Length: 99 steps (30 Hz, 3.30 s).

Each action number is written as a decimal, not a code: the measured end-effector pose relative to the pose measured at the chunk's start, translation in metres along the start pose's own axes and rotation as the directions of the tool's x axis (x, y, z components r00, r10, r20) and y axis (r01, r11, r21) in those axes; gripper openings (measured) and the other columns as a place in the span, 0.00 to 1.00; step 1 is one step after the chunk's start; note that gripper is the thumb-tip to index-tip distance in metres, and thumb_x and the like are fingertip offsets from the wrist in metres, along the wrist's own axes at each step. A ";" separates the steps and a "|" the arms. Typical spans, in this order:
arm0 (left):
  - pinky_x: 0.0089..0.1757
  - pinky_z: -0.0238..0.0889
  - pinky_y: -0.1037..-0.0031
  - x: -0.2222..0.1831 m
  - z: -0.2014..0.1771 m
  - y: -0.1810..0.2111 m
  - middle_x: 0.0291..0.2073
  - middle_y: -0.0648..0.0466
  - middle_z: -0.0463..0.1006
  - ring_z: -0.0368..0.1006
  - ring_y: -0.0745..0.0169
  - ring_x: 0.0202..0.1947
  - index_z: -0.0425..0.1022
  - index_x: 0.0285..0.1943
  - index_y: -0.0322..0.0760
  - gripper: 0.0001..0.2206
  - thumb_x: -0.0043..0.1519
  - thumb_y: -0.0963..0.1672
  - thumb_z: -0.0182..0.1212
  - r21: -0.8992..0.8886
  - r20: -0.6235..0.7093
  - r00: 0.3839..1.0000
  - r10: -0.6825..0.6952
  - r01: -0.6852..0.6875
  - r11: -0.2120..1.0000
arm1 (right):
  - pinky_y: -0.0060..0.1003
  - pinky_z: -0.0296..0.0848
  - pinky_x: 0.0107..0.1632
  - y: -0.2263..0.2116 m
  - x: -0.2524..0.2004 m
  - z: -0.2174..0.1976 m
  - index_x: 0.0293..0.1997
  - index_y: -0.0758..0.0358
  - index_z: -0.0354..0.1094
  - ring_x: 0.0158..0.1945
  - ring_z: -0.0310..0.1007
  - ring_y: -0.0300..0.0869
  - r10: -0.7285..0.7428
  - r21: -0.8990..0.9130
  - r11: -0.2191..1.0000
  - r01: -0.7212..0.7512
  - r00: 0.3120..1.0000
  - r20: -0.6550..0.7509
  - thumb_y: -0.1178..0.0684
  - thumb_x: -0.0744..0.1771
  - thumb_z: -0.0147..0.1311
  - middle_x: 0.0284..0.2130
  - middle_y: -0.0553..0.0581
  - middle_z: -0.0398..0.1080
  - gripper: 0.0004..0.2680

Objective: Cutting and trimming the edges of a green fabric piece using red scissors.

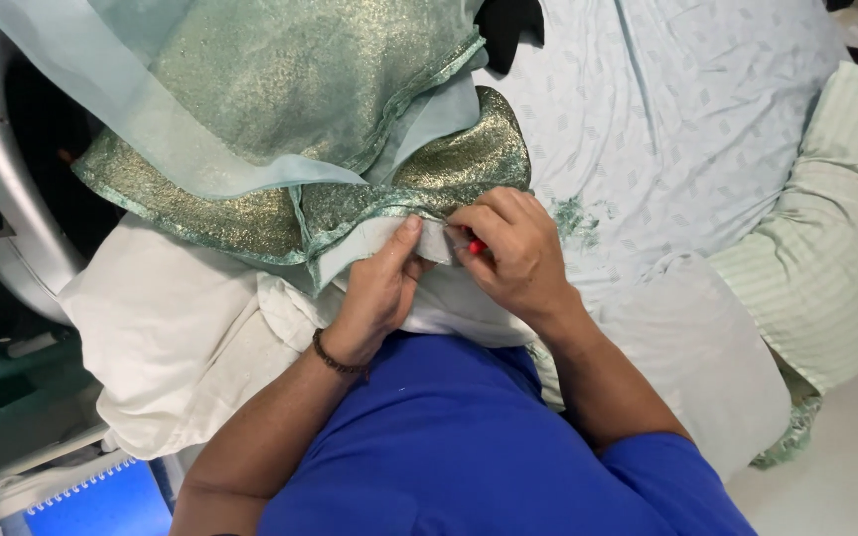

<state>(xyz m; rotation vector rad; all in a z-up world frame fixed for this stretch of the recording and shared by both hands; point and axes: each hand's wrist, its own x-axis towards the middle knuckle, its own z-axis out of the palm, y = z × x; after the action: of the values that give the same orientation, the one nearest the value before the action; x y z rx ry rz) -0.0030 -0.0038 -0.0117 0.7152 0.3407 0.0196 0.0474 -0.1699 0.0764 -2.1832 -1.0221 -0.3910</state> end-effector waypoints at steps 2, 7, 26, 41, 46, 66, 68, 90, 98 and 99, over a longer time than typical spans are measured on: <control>0.44 0.79 0.58 0.003 -0.005 -0.007 0.46 0.49 0.83 0.82 0.52 0.43 0.80 0.53 0.34 0.11 0.66 0.44 0.62 -0.012 -0.004 1.000 0.004 -0.004 1.000 | 0.45 0.71 0.40 0.001 -0.002 0.001 0.43 0.59 0.74 0.33 0.70 0.50 0.034 0.098 0.995 -0.032 0.999 -0.021 0.57 0.66 0.62 0.32 0.55 0.66 0.04; 0.44 0.79 0.60 0.008 -0.021 -0.014 0.46 0.51 0.83 0.82 0.54 0.44 0.80 0.53 0.35 0.11 0.66 0.45 0.63 -0.037 -0.024 1.000 -0.004 0.003 0.999 | 0.40 0.68 0.38 0.010 -0.015 -0.019 0.43 0.63 0.73 0.32 0.67 0.46 0.256 0.408 0.881 -0.240 0.967 0.016 0.59 0.70 0.56 0.31 0.57 0.67 0.01; 0.45 0.79 0.56 0.012 -0.018 -0.012 0.45 0.52 0.84 0.82 0.53 0.44 0.80 0.52 0.38 0.10 0.66 0.45 0.62 -0.082 0.004 1.000 -0.008 0.008 0.997 | 0.53 0.71 0.54 0.010 -0.018 -0.043 0.66 0.73 0.65 0.49 0.73 0.62 0.032 0.099 0.994 -0.044 0.993 0.112 0.63 0.67 0.60 0.46 0.68 0.71 0.18; 0.43 0.79 0.55 0.011 -0.009 -0.006 0.43 0.48 0.84 0.83 0.50 0.42 0.81 0.50 0.35 0.09 0.66 0.44 0.63 -0.040 0.021 1.000 0.022 -0.021 0.999 | 0.50 0.75 0.48 0.013 -0.016 -0.013 0.56 0.69 0.69 0.45 0.76 0.57 -0.052 0.132 0.990 0.056 0.998 -0.028 0.61 0.68 0.60 0.44 0.60 0.73 0.11; 0.44 0.79 0.54 0.007 0.001 0.001 0.43 0.49 0.84 0.83 0.50 0.42 0.81 0.50 0.36 0.09 0.66 0.44 0.62 -0.034 0.029 0.999 0.020 -0.019 0.999 | 0.50 0.75 0.48 0.010 -0.014 -0.017 0.55 0.68 0.70 0.45 0.76 0.57 -0.033 0.124 0.992 0.038 0.999 -0.041 0.61 0.68 0.60 0.42 0.61 0.73 0.10; 0.42 0.80 0.57 0.015 0.024 0.029 0.42 0.48 0.85 0.83 0.50 0.42 0.82 0.46 0.36 0.08 0.66 0.44 0.60 -0.105 0.044 0.998 0.035 -0.030 0.994 | 0.52 0.75 0.48 0.118 -0.090 -0.028 0.44 0.54 0.75 0.44 0.79 0.57 0.750 -0.228 0.660 -0.716 0.643 0.154 0.47 0.69 0.61 0.34 0.58 0.78 0.06; 0.45 0.79 0.51 0.021 0.023 0.027 0.42 0.46 0.84 0.82 0.46 0.45 0.81 0.47 0.34 0.09 0.67 0.44 0.58 -0.157 0.087 0.995 0.052 -0.038 0.987 | 0.45 0.74 0.46 0.085 -0.061 -0.019 0.59 0.61 0.74 0.38 0.71 0.51 0.331 0.200 0.926 -0.322 0.943 -0.015 0.58 0.67 0.65 0.34 0.59 0.67 0.13; 0.59 0.69 0.48 0.034 -0.088 0.077 0.47 0.41 0.83 0.80 0.45 0.51 0.79 0.50 0.31 0.24 0.64 0.55 0.56 -0.475 -0.049 0.996 0.072 -0.087 0.876 | 0.43 0.70 0.37 0.009 -0.035 0.064 0.46 0.57 0.77 0.30 0.69 0.49 -0.232 -0.109 0.971 0.214 0.953 -0.195 0.53 0.71 0.47 0.36 0.57 0.69 0.08; 0.60 0.69 0.46 0.013 -0.063 0.095 0.50 0.42 0.82 0.79 0.44 0.53 0.79 0.52 0.35 0.24 0.66 0.56 0.49 -0.389 -0.019 0.993 0.113 -0.112 0.915 | 0.49 0.76 0.44 0.017 -0.014 0.039 0.51 0.65 0.75 0.42 0.77 0.58 0.173 0.318 0.935 -0.158 0.985 -0.020 0.60 0.69 0.58 0.43 0.64 0.72 0.07; 0.60 0.69 0.46 0.014 -0.065 0.092 0.50 0.42 0.82 0.79 0.44 0.53 0.79 0.52 0.35 0.24 0.66 0.56 0.49 -0.391 -0.015 0.994 0.113 -0.110 0.914 | 0.49 0.76 0.44 0.014 -0.007 0.035 0.51 0.65 0.75 0.42 0.77 0.58 0.172 0.314 0.936 -0.157 0.985 -0.021 0.60 0.69 0.58 0.43 0.64 0.72 0.07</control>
<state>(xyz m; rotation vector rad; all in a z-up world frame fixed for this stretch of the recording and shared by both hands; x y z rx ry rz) -0.0015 0.1093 -0.0025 0.3350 0.2768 0.1890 0.0529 -0.1556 0.0409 -1.9451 -0.8053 -0.1885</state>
